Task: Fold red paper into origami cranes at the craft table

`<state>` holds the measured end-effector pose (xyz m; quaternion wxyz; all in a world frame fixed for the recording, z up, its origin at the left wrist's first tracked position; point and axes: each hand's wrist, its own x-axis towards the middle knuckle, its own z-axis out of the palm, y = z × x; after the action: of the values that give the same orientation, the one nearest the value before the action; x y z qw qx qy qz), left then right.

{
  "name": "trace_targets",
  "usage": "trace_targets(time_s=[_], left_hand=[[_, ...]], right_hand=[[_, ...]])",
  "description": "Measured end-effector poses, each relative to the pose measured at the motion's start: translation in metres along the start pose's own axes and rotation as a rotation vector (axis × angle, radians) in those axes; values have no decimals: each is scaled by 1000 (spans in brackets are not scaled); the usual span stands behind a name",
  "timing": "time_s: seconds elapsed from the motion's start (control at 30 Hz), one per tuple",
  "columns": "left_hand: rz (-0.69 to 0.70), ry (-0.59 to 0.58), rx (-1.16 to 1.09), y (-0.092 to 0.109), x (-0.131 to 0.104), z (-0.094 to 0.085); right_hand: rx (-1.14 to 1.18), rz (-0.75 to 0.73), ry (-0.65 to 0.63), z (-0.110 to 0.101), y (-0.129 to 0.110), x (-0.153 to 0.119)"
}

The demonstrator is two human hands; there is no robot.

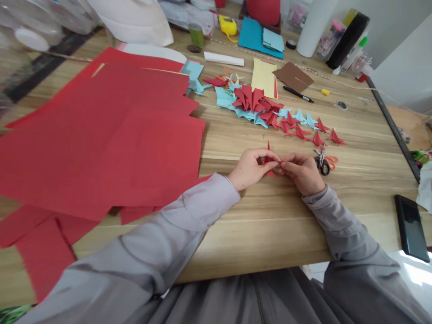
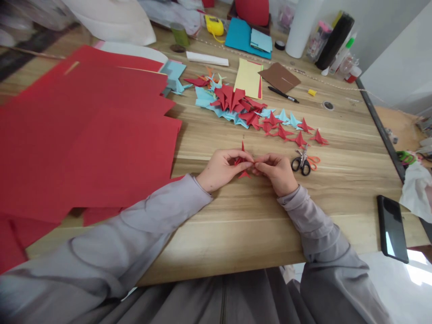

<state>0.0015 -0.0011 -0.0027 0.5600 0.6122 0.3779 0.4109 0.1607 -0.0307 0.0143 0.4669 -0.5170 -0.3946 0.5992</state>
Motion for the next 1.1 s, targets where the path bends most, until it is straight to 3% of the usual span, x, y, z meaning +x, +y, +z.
trace_targets(time_s=[0.4, 1.1], left_hand=[[1, 18, -5, 0, -1, 0], [-43, 47, -61, 3, -2, 1]], right_hand=[[109, 16, 87, 8, -1, -2], [205, -2, 99, 11, 2, -3]])
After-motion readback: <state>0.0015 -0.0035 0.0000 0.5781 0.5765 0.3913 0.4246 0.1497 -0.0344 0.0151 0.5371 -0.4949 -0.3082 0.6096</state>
